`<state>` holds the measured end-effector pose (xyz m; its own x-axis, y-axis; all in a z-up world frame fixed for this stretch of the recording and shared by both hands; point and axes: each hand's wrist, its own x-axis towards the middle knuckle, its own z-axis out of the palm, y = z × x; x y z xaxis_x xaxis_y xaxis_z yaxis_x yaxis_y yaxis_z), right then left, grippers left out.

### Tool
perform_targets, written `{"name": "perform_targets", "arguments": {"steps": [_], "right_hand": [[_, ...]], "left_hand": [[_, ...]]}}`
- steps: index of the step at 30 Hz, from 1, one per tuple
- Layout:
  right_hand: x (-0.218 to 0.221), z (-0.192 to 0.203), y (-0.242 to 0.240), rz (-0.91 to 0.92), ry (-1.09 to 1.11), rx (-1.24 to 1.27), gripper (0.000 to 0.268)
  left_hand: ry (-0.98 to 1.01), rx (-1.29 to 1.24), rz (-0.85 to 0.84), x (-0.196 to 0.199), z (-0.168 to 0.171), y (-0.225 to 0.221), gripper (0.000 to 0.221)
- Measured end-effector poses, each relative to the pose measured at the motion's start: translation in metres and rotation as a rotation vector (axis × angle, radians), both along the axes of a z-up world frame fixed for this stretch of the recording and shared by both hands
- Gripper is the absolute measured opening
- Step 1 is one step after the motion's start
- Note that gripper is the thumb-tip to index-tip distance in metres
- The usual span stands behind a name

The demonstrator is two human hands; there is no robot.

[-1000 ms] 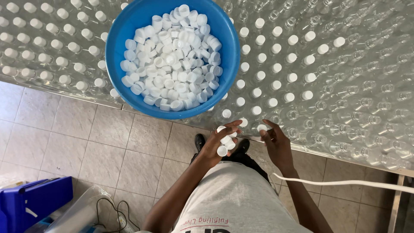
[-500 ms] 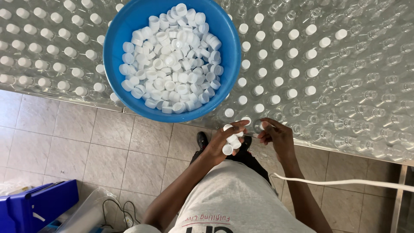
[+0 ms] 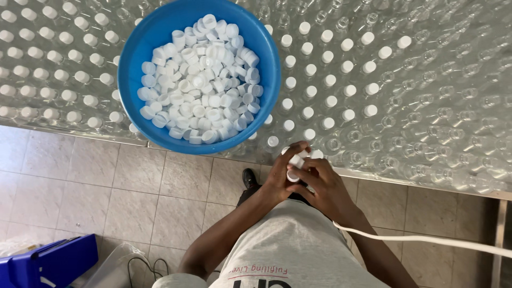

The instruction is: The person stands at a stainless steel table covered with rows of clear plastic bottles. They repeatedly pick up white bottle caps from a blue basin and screw them onto the open bottles by hand.

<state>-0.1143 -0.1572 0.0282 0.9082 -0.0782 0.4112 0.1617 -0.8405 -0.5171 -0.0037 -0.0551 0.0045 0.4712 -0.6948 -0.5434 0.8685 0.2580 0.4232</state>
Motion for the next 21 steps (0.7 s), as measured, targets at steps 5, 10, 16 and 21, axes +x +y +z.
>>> {"name": "perform_targets", "arguments": {"steps": [5,10,16,21], "right_hand": [[-0.009,-0.004,-0.015,0.003,0.021,0.205,0.028],[-0.024,-0.015,-0.055,-0.244,0.170,0.782,0.038],[-0.006,-0.064,-0.125,-0.267,0.162,0.181,0.018],[-0.002,-0.081,-0.143,-0.182,0.389,0.083,0.024]], "left_hand": [[-0.015,0.038,0.028,-0.004,-0.011,-0.008,0.029],[-0.011,0.051,0.042,-0.007,-0.027,-0.006,0.042],[-0.002,0.076,0.026,-0.003,-0.028,0.003,0.048],[0.006,0.080,0.029,-0.002,-0.015,0.008,0.045]]}}
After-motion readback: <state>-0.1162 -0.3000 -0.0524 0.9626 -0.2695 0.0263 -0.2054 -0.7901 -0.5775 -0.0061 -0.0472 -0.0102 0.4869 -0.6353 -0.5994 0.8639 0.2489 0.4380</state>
